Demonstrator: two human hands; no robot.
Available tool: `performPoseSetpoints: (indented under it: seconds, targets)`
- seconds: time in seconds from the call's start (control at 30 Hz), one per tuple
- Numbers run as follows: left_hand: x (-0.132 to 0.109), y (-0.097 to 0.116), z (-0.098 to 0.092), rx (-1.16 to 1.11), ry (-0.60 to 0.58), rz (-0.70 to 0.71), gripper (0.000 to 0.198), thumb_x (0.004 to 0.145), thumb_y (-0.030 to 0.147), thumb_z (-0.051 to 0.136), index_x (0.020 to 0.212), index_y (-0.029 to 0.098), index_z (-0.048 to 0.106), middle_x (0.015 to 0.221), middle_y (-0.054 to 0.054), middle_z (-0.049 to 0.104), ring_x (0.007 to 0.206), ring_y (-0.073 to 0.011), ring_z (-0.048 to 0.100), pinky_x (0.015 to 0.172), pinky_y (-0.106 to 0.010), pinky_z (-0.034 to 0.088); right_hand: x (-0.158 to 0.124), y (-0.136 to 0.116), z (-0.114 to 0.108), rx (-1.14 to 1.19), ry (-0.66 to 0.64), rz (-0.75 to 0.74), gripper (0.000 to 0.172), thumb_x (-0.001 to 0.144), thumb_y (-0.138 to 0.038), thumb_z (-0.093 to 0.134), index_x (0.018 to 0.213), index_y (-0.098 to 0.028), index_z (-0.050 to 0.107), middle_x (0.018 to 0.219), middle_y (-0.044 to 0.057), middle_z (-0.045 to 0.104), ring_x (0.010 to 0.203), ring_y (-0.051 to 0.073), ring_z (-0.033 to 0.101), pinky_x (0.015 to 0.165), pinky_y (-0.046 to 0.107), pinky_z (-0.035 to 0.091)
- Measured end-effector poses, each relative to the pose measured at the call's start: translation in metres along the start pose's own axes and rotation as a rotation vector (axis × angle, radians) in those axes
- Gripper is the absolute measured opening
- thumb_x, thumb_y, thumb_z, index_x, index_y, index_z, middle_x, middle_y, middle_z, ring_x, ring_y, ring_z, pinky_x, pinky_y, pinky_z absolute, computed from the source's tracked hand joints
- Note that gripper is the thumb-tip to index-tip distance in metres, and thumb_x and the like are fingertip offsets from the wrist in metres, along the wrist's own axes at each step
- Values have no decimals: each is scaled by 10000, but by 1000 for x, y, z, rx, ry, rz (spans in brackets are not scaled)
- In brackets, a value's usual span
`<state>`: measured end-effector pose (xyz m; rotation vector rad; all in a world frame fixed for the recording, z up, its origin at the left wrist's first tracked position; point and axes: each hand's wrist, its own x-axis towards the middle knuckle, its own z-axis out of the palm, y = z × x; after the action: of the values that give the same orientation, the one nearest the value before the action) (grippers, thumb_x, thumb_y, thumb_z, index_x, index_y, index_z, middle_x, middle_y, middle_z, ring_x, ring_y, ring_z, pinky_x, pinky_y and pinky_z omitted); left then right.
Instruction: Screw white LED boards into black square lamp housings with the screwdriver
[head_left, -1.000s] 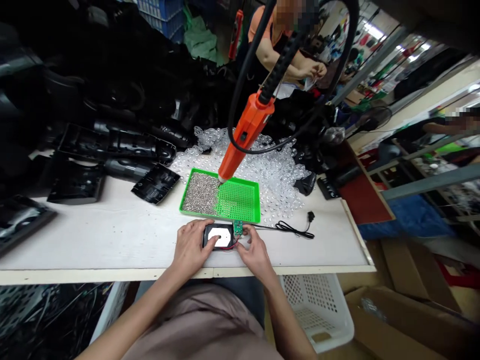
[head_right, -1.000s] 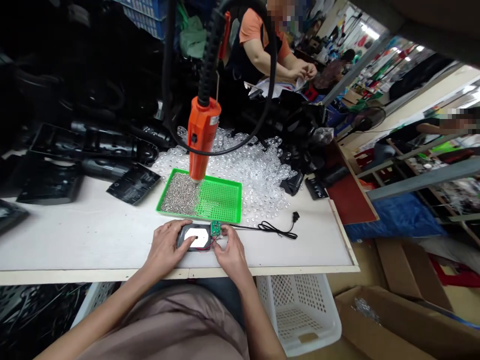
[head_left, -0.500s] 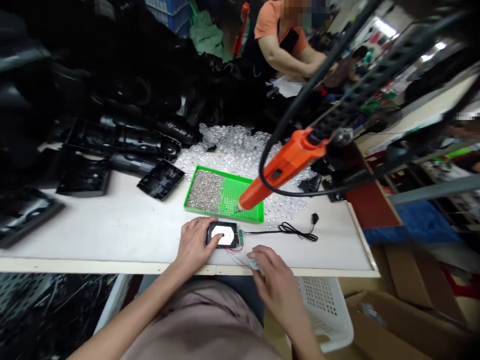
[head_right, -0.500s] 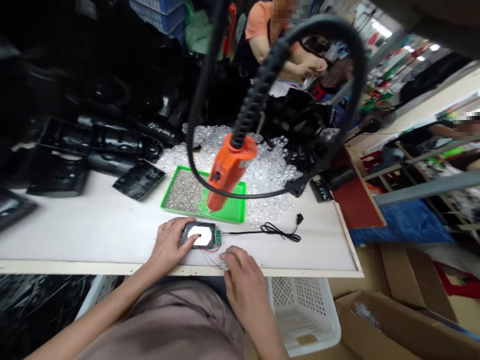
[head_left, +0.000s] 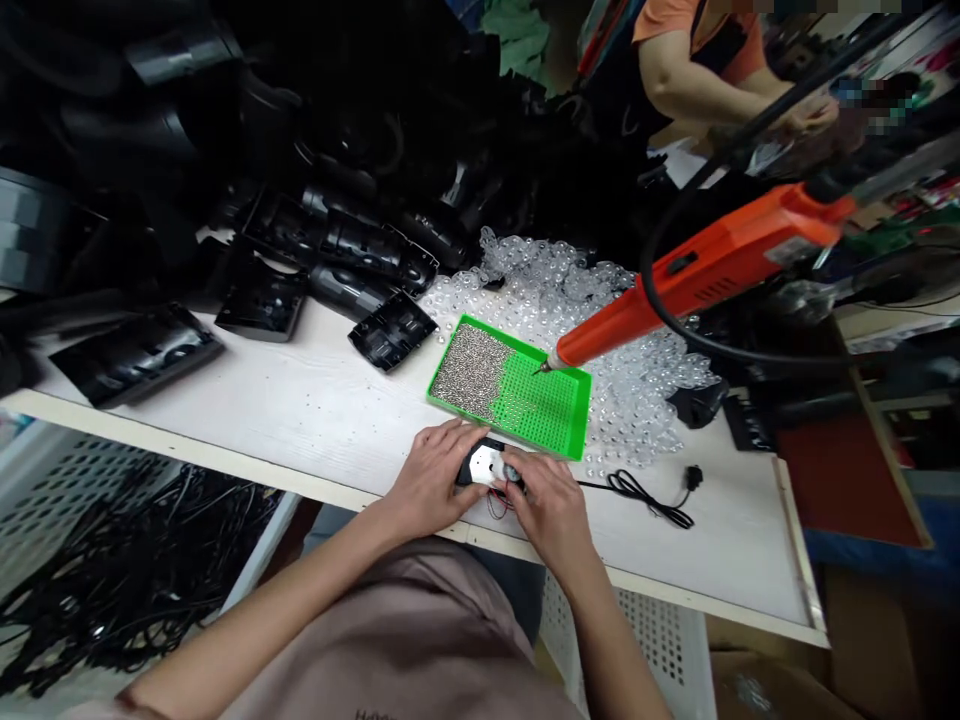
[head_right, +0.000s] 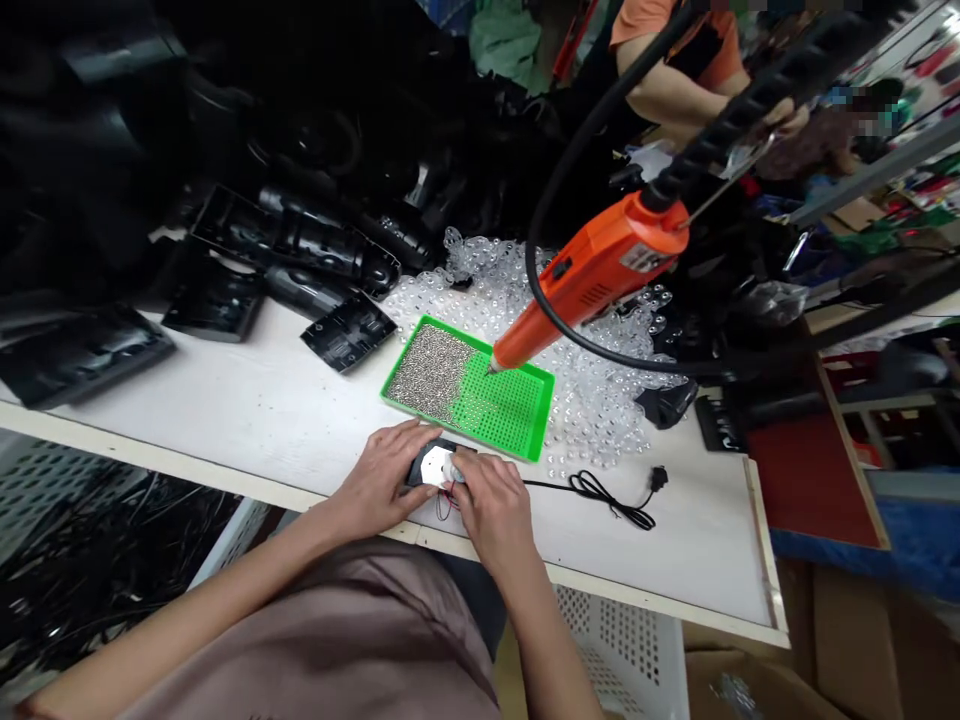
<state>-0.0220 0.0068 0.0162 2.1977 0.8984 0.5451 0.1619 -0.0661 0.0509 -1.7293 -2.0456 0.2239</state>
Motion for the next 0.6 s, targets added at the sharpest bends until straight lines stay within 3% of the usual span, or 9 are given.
performPoseSetpoints:
  seconds: [0.3,0.5,0.6]
  targets:
    - [-1,-4,0,-28,-2,4,620,862,463,603,1401,249,383,1345,-104,542,1282,-297,426,1057,-477,298,32,4,-26,16,-298,-175,282,940,-157,452,1171,-191,610,1135,68,685,1002,193,603,867,346,500]
    - [-1,-4,0,-22,-8,2,610,859,468,605,1384,240,394,1337,-100,549,1276,-291,427,1057,-471,284,32,-1,-10,-188,-301,-236,265,917,-158,502,1134,-216,643,1110,60,707,935,204,613,783,343,473]
    - [-1,-5,1,-8,-7,7,602,864,468,598,1381,234,397,1340,-105,547,1283,-291,424,1054,-469,287,30,-3,-10,-195,-301,-199,308,913,-172,506,1189,-237,626,1157,60,693,978,217,610,804,361,482]
